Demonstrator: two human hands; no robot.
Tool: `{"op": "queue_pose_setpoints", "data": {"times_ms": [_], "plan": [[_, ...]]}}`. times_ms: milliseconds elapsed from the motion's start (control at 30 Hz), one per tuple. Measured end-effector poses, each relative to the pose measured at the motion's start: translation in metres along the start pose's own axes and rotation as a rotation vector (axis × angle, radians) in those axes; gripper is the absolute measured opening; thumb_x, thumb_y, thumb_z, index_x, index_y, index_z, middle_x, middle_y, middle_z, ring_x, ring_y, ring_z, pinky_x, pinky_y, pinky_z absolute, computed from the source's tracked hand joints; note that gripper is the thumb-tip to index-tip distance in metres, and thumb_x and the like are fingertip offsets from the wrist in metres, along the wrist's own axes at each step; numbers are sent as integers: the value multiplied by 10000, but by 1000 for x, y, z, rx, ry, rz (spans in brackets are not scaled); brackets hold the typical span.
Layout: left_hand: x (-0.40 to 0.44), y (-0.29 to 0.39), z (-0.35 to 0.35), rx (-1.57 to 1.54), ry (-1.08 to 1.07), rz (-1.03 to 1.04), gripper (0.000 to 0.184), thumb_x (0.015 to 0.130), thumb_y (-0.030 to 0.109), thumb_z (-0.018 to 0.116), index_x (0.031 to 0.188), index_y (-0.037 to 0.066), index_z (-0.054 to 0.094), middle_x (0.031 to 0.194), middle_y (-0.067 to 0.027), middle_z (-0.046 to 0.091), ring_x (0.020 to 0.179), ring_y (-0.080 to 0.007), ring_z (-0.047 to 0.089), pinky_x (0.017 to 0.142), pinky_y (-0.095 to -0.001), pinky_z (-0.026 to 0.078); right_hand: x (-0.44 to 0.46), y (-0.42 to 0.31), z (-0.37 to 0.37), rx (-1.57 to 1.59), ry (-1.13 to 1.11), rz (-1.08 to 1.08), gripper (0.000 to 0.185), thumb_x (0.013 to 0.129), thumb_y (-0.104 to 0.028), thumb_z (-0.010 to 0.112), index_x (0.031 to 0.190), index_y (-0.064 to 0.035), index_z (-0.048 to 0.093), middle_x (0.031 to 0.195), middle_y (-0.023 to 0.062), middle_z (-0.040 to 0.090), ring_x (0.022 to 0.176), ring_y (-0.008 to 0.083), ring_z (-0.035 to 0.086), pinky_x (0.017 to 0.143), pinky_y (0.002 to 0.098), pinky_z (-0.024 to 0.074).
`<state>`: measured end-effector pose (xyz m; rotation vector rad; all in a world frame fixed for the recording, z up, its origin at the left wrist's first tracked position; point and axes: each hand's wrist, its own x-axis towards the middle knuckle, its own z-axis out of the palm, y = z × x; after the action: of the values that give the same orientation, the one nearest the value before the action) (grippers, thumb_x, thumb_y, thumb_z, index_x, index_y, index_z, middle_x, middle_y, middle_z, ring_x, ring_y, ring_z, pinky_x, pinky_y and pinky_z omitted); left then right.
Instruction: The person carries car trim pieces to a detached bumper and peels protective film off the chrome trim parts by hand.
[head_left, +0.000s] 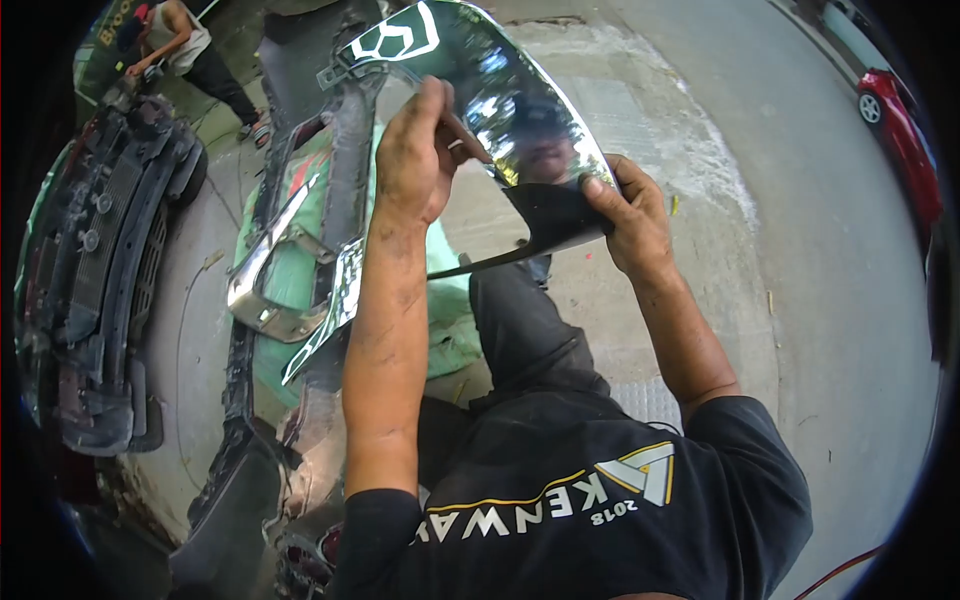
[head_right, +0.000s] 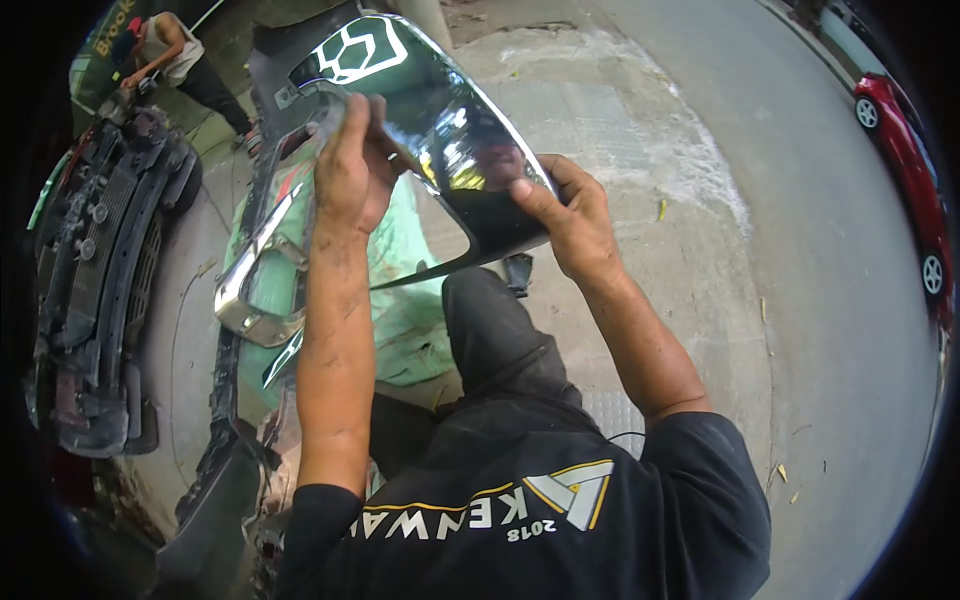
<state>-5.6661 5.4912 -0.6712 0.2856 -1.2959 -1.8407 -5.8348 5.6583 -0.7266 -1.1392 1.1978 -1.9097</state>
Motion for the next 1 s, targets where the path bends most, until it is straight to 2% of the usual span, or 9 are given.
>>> {"op": "queue_pose_setpoints", "data": {"times_ms": [33,133,167,200,300,533,633,733,1000], "plan": [[-3,-1,15,10,-137,29,310,960,348,563,1046,51,595,995,-88,639,943,-214,628,789,-378,522,7,-2,-15,123,14,59,406,871,-235,686,1138,52,581,972,103,657,859,141,619,801,286,498],[-10,-21,33,-23,-131,-24,229,947,178,575,1114,21,569,1112,-114,610,989,-211,617,824,-369,529,13,-3,-49,356,88,168,350,886,-194,646,1125,52,576,974,113,654,862,175,634,815,314,508],[-14,-34,34,86,-141,-21,212,920,79,570,1130,54,555,1163,-147,601,1087,-252,591,881,-388,520,13,0,-57,414,115,199,331,890,-181,635,1118,52,575,973,113,653,862,185,638,818,321,511],[-19,-43,40,168,-117,-31,234,891,14,575,1122,47,554,1149,-150,612,1063,-240,608,869,-376,535,13,5,-65,442,141,205,319,894,-180,628,1108,50,576,966,110,650,856,185,638,817,324,514],[-28,-74,52,144,-133,-62,240,859,-14,623,1092,14,571,1039,-131,648,959,-225,652,824,-350,561,12,16,-76,496,191,227,292,900,-181,618,1082,43,578,948,100,643,838,184,638,812,326,520],[-34,-100,67,262,26,13,251,844,-34,642,1078,-20,554,964,-108,634,851,-166,664,723,-284,595,4,28,-73,410,201,171,290,895,-179,636,1072,46,586,948,103,649,832,169,638,806,301,513],[-39,-107,67,291,113,111,280,841,-38,645,1098,-35,534,966,-98,619,833,-155,661,696,-270,593,-1,27,-62,342,228,117,302,888,-162,650,1090,53,588,979,114,659,846,160,640,807,292,507],[-45,-109,68,480,152,249,344,839,-50,644,1150,-45,497,984,-97,607,832,-149,658,690,-260,587,-5,31,-56,266,243,72,328,879,-162,669,1108,58,588,1009,122,663,861,151,639,814,287,500],[-53,-123,52,632,236,360,486,844,-50,645,1266,-56,406,1038,-147,629,831,-174,667,707,-252,574,-14,37,-39,35,278,23,402,863,-204,705,1139,65,590,1016,108,657,905,138,613,855,279,474]]}}
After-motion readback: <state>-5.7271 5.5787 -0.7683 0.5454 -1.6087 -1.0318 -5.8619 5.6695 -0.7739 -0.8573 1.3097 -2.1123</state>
